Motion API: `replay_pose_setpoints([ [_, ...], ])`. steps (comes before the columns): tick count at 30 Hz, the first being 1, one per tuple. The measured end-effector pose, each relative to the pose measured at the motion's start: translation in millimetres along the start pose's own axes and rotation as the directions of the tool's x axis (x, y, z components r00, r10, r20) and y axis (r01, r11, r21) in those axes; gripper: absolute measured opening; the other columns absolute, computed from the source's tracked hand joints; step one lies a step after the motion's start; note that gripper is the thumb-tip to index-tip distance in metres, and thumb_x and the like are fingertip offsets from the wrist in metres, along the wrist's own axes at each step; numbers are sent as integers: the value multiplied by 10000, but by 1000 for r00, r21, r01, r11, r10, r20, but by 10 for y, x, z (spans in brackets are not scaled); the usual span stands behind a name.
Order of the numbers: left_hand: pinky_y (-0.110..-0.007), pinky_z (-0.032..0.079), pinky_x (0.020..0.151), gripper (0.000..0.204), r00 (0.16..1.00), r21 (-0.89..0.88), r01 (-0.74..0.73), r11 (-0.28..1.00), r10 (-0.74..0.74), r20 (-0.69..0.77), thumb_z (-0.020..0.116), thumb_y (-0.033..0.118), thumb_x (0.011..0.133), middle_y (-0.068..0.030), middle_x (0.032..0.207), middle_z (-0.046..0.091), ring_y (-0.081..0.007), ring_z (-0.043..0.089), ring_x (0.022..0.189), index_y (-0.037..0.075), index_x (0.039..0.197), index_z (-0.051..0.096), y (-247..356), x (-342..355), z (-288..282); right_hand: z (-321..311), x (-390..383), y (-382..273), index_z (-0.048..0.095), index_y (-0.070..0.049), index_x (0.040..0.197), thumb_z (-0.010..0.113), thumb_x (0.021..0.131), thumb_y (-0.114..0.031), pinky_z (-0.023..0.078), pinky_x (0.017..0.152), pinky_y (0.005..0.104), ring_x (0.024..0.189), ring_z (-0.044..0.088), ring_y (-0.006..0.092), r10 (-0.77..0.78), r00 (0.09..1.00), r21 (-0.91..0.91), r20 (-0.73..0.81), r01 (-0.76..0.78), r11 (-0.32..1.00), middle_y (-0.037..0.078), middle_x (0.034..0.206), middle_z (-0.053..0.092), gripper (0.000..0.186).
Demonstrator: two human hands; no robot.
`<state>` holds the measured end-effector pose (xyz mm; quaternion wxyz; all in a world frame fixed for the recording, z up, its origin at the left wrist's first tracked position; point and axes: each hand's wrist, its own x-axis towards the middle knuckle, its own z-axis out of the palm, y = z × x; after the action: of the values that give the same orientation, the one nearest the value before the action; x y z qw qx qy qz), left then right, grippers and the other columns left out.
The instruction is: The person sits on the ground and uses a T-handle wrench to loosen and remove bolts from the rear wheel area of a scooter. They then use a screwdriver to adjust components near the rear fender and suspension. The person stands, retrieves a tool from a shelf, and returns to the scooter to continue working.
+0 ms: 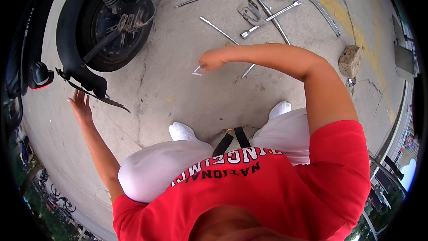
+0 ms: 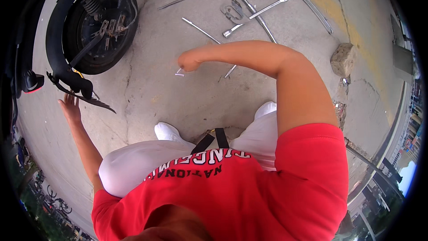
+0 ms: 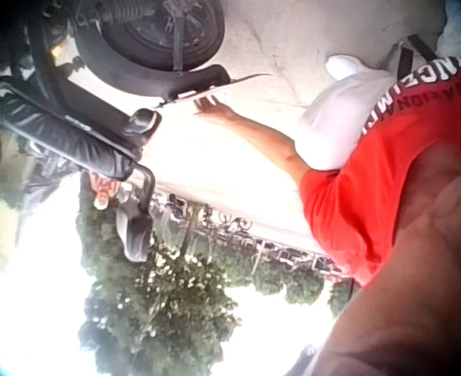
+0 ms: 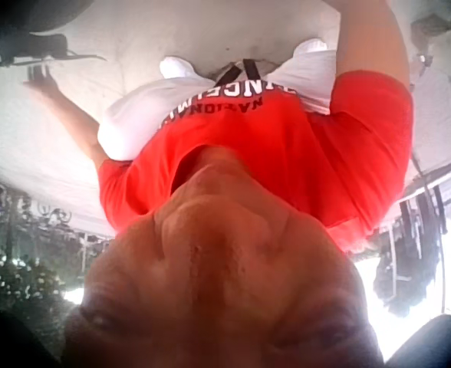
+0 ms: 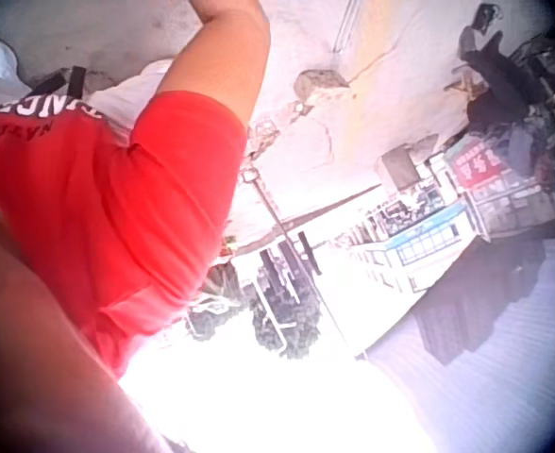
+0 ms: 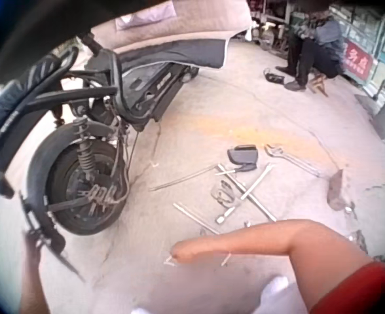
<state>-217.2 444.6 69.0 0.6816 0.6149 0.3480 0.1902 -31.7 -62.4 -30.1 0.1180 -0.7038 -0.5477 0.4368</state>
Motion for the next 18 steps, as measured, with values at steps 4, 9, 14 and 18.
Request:
replay_pose_setpoints([
  [4,-415,354,1014,616,922,58,-256,965,262,-284,368,481,955,-189,1220,526,-286,453,1195,-54,1250,453,282,-588,92,59,-1447,974,621,40,810,516,755,-123,462,672,464,775,603,397,322,944,-143,-72,-329,933,231,808,620,201],
  [9,-373,432,861,436,809,305,-515,801,572,-134,393,339,974,-113,866,601,-230,566,851,-48,1021,587,806,-1443,328,54,-2543,1698,637,7,893,507,784,-100,484,751,451,852,606,396,621,719,-40,-313,-663,748,216,881,628,201],
  [14,-342,421,870,433,683,491,-562,666,39,729,570,346,876,-128,928,615,-228,575,884,-48,1055,591,1537,-2076,1835,-314,-2450,2163,587,-22,1088,492,803,-69,476,836,445,973,577,378,490,383,135,-783,-665,735,186,1096,591,304],
  [18,-342,437,870,474,507,449,-719,531,-42,861,667,324,814,-134,1012,622,-245,586,965,-36,1111,581,1690,-1908,2873,-354,-2229,2530,502,-56,1220,490,803,-26,467,861,428,1084,521,322,419,340,-30,-842,-805,592,117,1203,500,418],
])
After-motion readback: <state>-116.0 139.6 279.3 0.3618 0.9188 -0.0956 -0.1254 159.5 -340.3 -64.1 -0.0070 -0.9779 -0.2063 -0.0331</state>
